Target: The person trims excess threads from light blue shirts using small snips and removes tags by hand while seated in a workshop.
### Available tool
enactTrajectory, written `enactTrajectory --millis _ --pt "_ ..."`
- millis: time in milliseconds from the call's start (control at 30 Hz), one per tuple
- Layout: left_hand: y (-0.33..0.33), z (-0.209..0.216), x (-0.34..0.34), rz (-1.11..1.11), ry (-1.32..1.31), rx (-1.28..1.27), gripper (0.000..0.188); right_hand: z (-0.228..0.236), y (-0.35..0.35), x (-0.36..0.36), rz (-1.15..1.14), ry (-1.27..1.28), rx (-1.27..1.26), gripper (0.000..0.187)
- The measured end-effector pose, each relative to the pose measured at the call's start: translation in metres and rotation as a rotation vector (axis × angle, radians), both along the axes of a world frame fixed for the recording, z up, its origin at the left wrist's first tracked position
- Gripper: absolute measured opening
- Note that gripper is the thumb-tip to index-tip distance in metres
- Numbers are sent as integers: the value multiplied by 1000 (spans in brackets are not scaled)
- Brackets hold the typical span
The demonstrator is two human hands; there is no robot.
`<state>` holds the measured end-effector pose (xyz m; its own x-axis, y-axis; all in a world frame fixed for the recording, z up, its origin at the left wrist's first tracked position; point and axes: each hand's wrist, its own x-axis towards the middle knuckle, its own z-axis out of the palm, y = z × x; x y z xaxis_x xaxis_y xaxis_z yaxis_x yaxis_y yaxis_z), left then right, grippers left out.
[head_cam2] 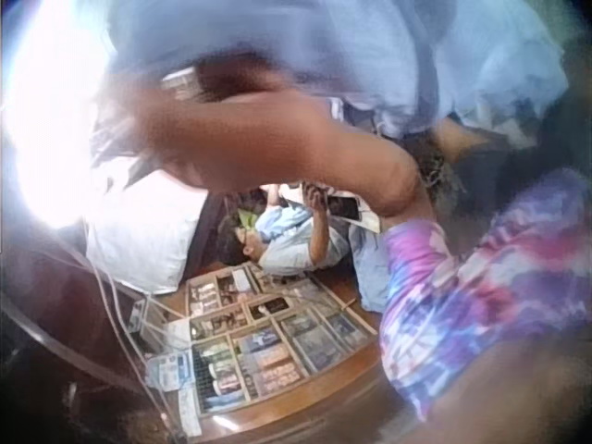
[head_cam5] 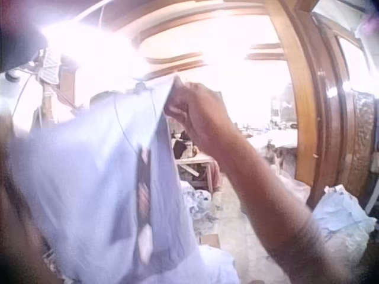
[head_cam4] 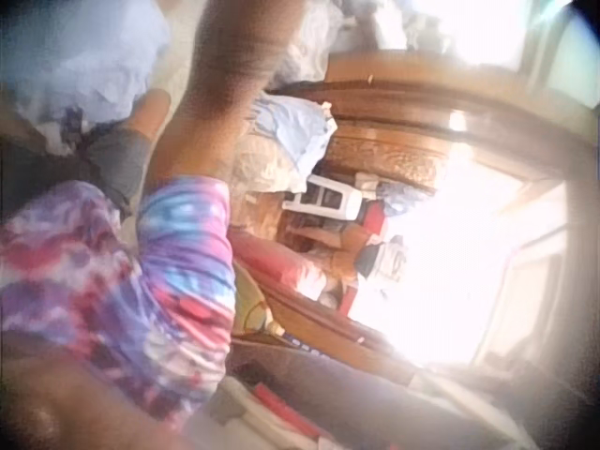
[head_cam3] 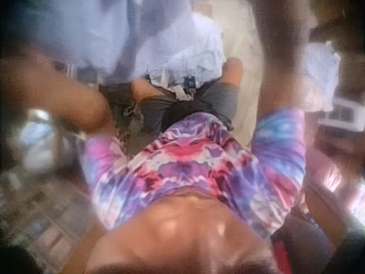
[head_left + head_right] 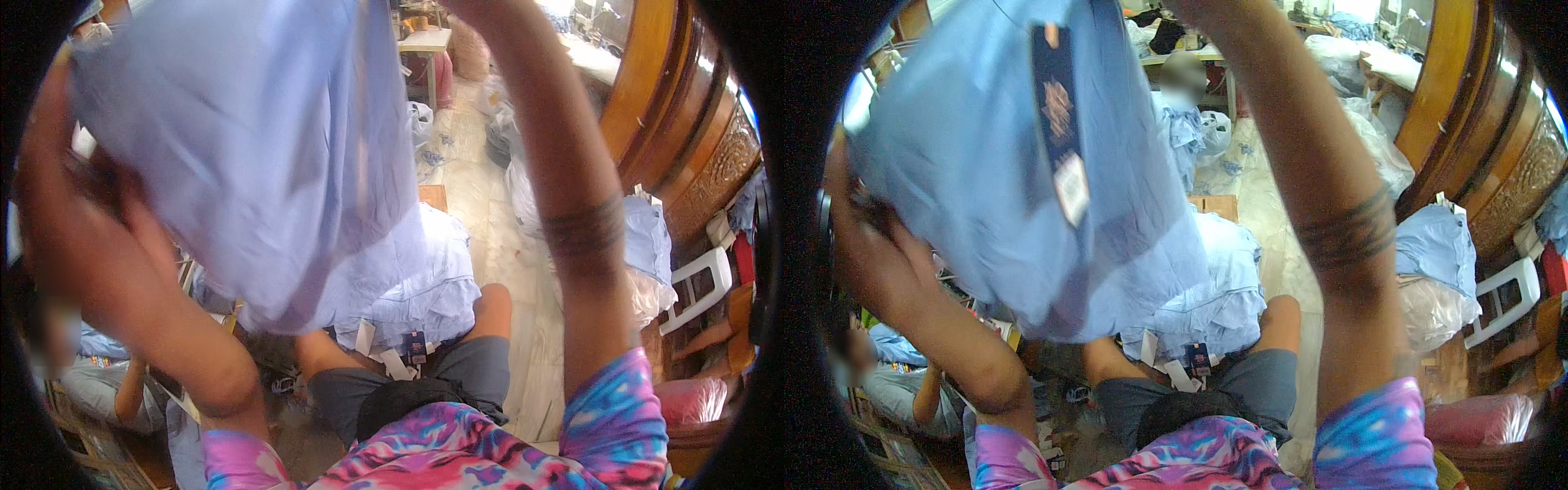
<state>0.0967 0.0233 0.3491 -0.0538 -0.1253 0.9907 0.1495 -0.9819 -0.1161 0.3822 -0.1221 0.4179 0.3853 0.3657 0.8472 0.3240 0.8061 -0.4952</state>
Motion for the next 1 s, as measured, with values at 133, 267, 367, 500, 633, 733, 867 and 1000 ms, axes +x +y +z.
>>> enactTrajectory --millis 133,267,367,500,633,733,867,1000 --pt "-62 -141 7 -1055 957 -865 27 -180 -29 39 -28 263 -184 21" --pt "-120 -315 9 -1135 1526 -1256 22 -431 -80 32 -297 904 -593 32" --pt "-109 -375 -22 -1130 1633 -1322 29 -560 -133 -27 -755 997 -868 37" --pt "-60 -373 -13 -557 1289 -1224 31 -598 -160 -101 -1017 758 -899 35" --pt "3 -410 -3 -326 1356 -942 34 -544 -131 -136 -1025 660 -965 38" --pt "7 -435 -17 -431 1629 -1082 30 -520 -109 -137 -1008 553 -1065 39" --pt "-41 -405 -13 -598 1604 -1379 24 -535 -110 -126 -1053 295 -1367 37" --pt "-65 -398 40 -559 1284 -1179 25 -566 -130 -112 -969 545 -1279 25"
